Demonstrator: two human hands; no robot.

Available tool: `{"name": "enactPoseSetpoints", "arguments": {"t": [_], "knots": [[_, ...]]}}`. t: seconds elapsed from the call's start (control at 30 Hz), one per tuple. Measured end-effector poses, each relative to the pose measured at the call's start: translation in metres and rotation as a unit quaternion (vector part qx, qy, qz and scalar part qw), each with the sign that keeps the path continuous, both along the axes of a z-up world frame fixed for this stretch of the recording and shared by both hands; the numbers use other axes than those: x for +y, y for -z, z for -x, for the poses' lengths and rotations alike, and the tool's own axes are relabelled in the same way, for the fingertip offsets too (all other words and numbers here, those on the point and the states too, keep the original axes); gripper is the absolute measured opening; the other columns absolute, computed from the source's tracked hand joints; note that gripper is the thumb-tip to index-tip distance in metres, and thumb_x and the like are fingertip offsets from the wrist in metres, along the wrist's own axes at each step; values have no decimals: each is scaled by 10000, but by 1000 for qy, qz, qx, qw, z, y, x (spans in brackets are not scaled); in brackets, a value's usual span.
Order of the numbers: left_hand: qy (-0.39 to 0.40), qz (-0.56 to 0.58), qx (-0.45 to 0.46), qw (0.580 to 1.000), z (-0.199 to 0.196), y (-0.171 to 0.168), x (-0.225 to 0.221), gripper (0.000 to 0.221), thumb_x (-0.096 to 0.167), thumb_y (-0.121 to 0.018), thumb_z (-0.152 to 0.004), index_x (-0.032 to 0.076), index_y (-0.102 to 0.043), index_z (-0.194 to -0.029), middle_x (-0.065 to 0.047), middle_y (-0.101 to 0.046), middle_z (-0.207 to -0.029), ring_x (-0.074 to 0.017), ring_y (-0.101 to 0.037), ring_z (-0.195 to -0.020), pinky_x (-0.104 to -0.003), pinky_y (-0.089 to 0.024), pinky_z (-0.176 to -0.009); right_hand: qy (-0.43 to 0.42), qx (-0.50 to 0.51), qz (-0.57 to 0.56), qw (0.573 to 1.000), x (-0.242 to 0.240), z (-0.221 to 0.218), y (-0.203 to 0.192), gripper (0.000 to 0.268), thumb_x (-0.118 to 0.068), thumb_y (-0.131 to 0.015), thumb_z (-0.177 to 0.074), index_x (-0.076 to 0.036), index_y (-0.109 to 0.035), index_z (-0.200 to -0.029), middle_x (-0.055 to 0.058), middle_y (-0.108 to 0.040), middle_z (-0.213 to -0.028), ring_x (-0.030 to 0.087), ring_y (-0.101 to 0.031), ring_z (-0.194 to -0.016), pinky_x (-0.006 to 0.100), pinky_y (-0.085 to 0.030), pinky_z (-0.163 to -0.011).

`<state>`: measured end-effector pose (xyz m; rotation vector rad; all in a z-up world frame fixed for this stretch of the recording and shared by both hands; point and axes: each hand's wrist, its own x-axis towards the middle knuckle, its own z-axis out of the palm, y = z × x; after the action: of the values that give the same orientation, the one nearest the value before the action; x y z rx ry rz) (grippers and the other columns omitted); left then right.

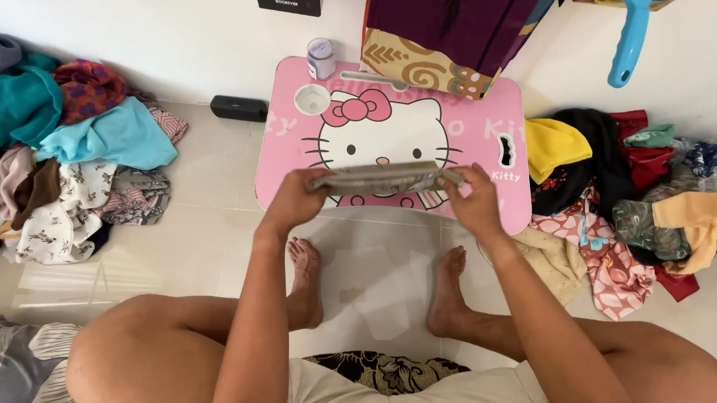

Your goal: Folding a scarf and using a lint roller to clean it on a small table

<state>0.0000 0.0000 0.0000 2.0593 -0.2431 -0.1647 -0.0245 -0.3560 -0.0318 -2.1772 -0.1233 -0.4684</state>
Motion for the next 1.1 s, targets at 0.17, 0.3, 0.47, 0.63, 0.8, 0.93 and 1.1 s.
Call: {"name": "enactPoseSetpoints", "arguments": {"t": [0.17,0.3,0.47,0.63,0.8,0.93,1.1], "knots": [[-42,243,29,969,-19,-40,-8,245,51,-680,-883,96,-742,-1115,-59,-742,-864,-130,-686,-800,-305,-569,-781,11,9,-144,989,-7,-18,-69,51,-109,-747,-1004,-135,-716,-974,-5,-675,-771,78,-601,-785,289,-522,-822],[-77,284,30,955,-68,6,-26,274,83,-711,-943,40,-690,-1213,-100,-757,-959,-150,-740,-833,-299,-607,-732,81,25,-115,990,-42,-63,-45,203,-184,-726,-1051,-130,-650,-870,-54,-512,-633,55,-480,-627,239,-394,-609],[-146,29,-123,981,-84,20,-66,490,85,-663,-937,1,-527,-1399,-255,-644,-1242,-382,-633,-1129,-476,-519,-967,162,102,-35,981,-32,-84,3,352,-288,-678,-1032,-1,-577,-1208,127,-575,-897,274,-590,-801,403,-460,-713],[-61,-254,-284,923,-59,57,-98,579,312,-662,-936,56,-541,-1441,-253,-510,-1473,-473,-476,-1378,-593,-466,-1067,117,139,134,974,19,-59,-20,488,-290,-497,-1096,14,-487,-1478,283,-493,-1452,479,-455,-1379,587,-385,-1128],[23,-342,-202,918,-40,77,-104,647,578,-354,-1051,202,-385,-1577,-112,-312,-1673,-339,-216,-1560,-594,-128,-1245,22,221,308,925,15,-53,24,610,-438,-366,-1099,-148,-284,-1630,163,-185,-1711,378,-150,-1571,614,-107,-1257],[0,-328,-230,916,-40,87,-103,644,585,-397,-1038,209,-419,-1561,-104,-339,-1661,-322,-259,-1548,-587,-172,-1242,15,243,328,913,-1,-56,17,612,-420,-357,-1096,-180,-236,-1646,111,-156,-1726,346,-138,-1576,613,-82,-1271],[-16,-325,-240,914,-40,94,-106,673,596,-418,-1015,214,-420,-1568,-118,-353,-1652,-329,-279,-1540,-611,-178,-1233,-13,254,507,824,-64,-51,9,682,-507,-244,-1077,-111,-256,-1632,148,-157,-1724,345,-188,-1573,592,-164,-1260]]}}
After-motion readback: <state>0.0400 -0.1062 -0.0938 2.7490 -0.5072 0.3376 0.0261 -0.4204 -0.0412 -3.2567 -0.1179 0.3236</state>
